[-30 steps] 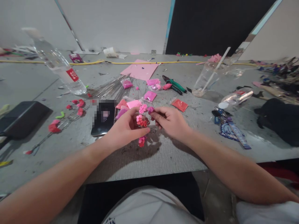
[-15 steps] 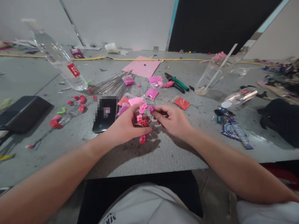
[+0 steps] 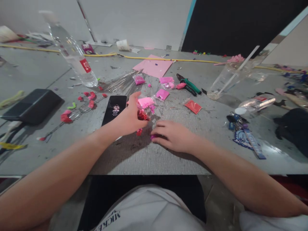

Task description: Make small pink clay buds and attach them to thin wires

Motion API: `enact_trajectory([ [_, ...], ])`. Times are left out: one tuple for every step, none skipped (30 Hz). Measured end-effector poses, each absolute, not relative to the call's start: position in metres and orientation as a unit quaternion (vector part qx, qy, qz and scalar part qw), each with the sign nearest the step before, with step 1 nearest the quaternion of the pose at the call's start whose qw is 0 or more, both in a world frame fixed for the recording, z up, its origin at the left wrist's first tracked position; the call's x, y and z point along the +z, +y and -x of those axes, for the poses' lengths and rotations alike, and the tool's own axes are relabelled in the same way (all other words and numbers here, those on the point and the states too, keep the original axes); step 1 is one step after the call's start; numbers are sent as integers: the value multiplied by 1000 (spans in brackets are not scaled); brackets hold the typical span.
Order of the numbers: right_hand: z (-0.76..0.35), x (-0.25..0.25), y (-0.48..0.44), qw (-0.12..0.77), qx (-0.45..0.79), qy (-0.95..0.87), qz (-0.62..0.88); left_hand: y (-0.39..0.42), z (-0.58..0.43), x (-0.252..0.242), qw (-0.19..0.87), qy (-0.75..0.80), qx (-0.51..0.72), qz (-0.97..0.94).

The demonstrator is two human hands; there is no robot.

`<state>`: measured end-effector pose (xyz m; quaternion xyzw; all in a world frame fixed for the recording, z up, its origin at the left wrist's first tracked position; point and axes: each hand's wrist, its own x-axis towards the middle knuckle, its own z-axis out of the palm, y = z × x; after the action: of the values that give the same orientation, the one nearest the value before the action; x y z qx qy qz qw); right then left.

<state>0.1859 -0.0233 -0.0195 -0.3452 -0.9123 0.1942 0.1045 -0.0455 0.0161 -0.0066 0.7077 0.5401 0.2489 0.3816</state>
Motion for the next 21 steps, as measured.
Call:
enact_trajectory([
  [-186, -20, -23, 106, 199, -912, 343, 14, 45, -6, 366, 526, 241, -729],
  [-186, -19, -22, 112, 207, -911, 338, 13, 43, -7, 351, 510, 238, -749],
  [-187, -19, -20, 124, 219, -910, 329, 12, 42, -9, 342, 492, 236, -765],
  [-189, -18, -19, 143, 232, -907, 320, 11, 40, -11, 342, 473, 236, -776],
  [-190, -17, -17, 170, 245, -902, 312, 10, 39, -13, 354, 454, 239, -782],
  [-192, -16, -15, 201, 258, -894, 308, 9, 37, -15, 374, 436, 245, -781],
  [-193, -16, -14, 237, 265, -882, 311, 9, 35, -18, 400, 421, 254, -773],
  [-194, -16, -12, 273, 265, -868, 320, 9, 34, -20, 423, 410, 265, -763],
  [-195, -16, -11, 309, 260, -853, 332, 8, 33, -22, 435, 405, 278, -755],
  [-196, -16, -11, 340, 250, -839, 344, 8, 32, -23, 434, 404, 289, -751],
  [-196, -16, -10, 367, 238, -826, 355, 8, 32, -23, 422, 407, 296, -754],
  [-197, -16, -10, 390, 225, -816, 363, 7, 32, -23, 403, 411, 297, -762],
  [-197, -17, -10, 409, 215, -809, 365, 7, 33, -23, 376, 413, 296, -775],
  [-197, -17, -10, 420, 207, -806, 362, 6, 34, -21, 344, 413, 293, -790],
  [-197, -16, -11, 427, 200, -806, 357, 5, 35, -19, 313, 412, 292, -804],
  [-197, -16, -11, 429, 193, -810, 349, 4, 35, -17, 289, 409, 295, -814],
  [-197, -16, -13, 430, 185, -815, 341, 2, 35, -14, 284, 404, 303, -815],
  [-197, -15, -14, 430, 176, -820, 333, 0, 35, -11, 305, 397, 316, -806],
  [-196, -15, -16, 431, 165, -825, 326, -2, 34, -9, 352, 387, 328, -787],
  [-196, -14, -18, 431, 154, -830, 319, -4, 32, -6, 411, 375, 333, -761],
  [-195, -14, -19, 433, 143, -833, 314, -6, 31, -4, 466, 364, 334, -734],
])
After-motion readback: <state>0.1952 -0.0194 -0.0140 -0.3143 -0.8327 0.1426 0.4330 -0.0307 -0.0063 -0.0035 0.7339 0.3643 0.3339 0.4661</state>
